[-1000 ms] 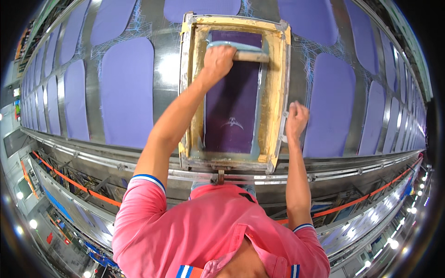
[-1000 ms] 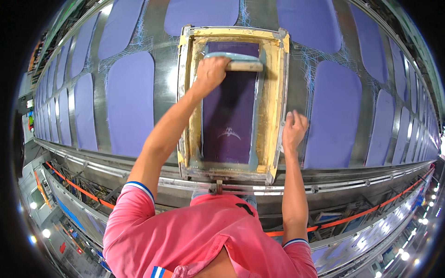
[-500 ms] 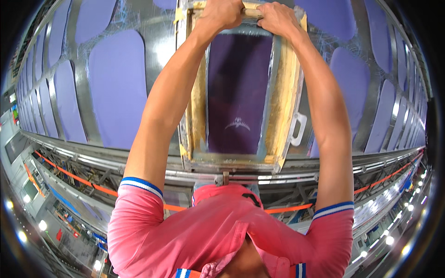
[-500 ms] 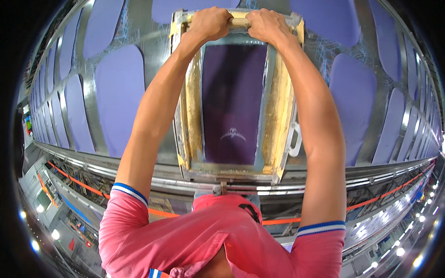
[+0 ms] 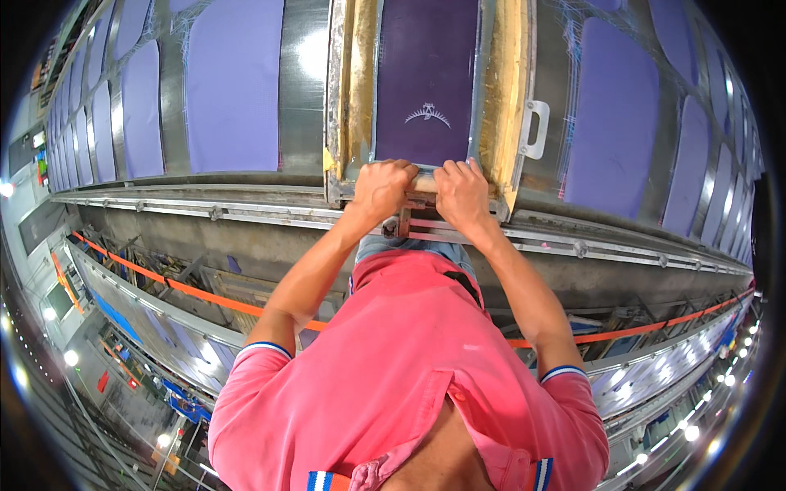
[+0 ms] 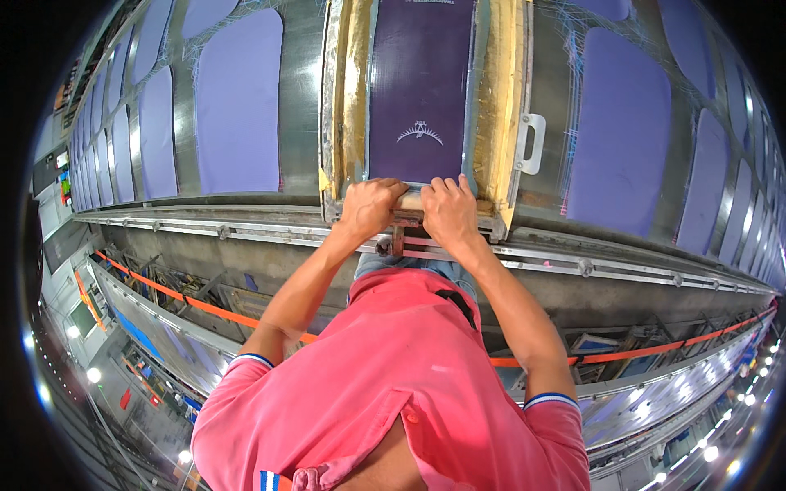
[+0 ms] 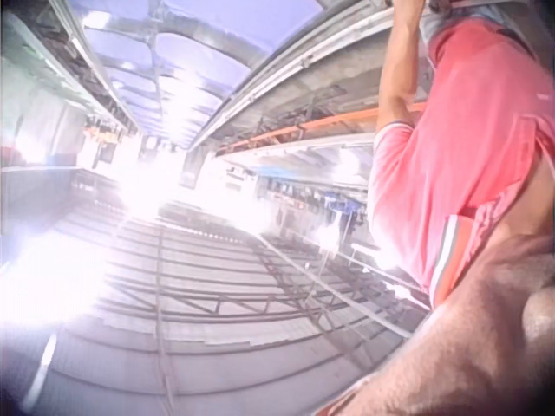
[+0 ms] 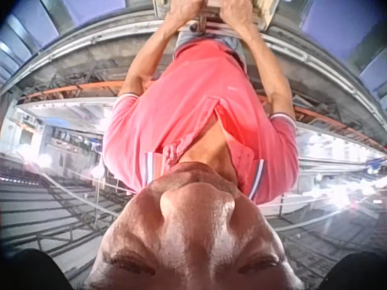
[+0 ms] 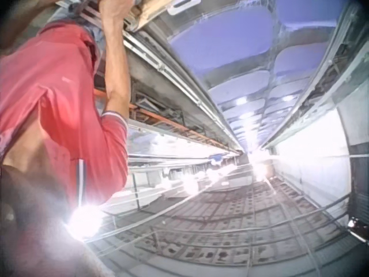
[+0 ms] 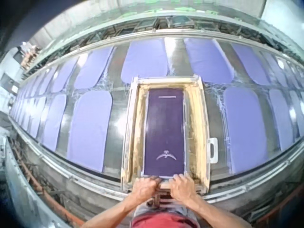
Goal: The person repeatedly uses a squeegee to pull a viscous substance across a screen-printing frame placed over a purple surface. The person moves the frame along a rail and repeats the squeegee strokes multiple times.
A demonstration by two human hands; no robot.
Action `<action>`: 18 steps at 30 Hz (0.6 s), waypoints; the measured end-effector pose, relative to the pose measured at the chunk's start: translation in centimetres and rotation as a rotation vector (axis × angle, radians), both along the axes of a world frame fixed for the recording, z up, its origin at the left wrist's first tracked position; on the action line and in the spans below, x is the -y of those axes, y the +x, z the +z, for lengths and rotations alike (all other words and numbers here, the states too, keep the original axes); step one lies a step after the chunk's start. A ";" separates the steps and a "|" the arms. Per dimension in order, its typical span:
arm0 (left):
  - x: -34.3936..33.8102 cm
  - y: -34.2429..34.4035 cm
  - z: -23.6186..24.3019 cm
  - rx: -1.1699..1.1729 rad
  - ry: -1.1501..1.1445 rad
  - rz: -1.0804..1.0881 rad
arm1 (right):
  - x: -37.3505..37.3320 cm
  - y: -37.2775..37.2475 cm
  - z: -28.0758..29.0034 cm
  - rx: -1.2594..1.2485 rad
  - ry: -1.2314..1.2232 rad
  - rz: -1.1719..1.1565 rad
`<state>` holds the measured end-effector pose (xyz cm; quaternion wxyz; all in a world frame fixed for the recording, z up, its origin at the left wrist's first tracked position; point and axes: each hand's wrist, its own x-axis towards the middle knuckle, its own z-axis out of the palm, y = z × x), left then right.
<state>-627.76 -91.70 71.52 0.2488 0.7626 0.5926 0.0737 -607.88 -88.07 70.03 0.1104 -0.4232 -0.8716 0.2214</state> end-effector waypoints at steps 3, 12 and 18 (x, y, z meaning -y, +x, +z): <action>-4.8 -1.0 0.7 -0.130 -0.097 -0.063 | -2.7 -0.3 1.3 0.082 -0.110 -0.008; -34.9 -3.7 -2.1 -0.301 0.160 -0.055 | -32.9 -2.7 -1.0 0.246 0.036 -0.058; -47.4 -4.6 -4.2 -0.213 0.288 -0.077 | -43.5 -4.0 0.3 0.215 0.043 -0.164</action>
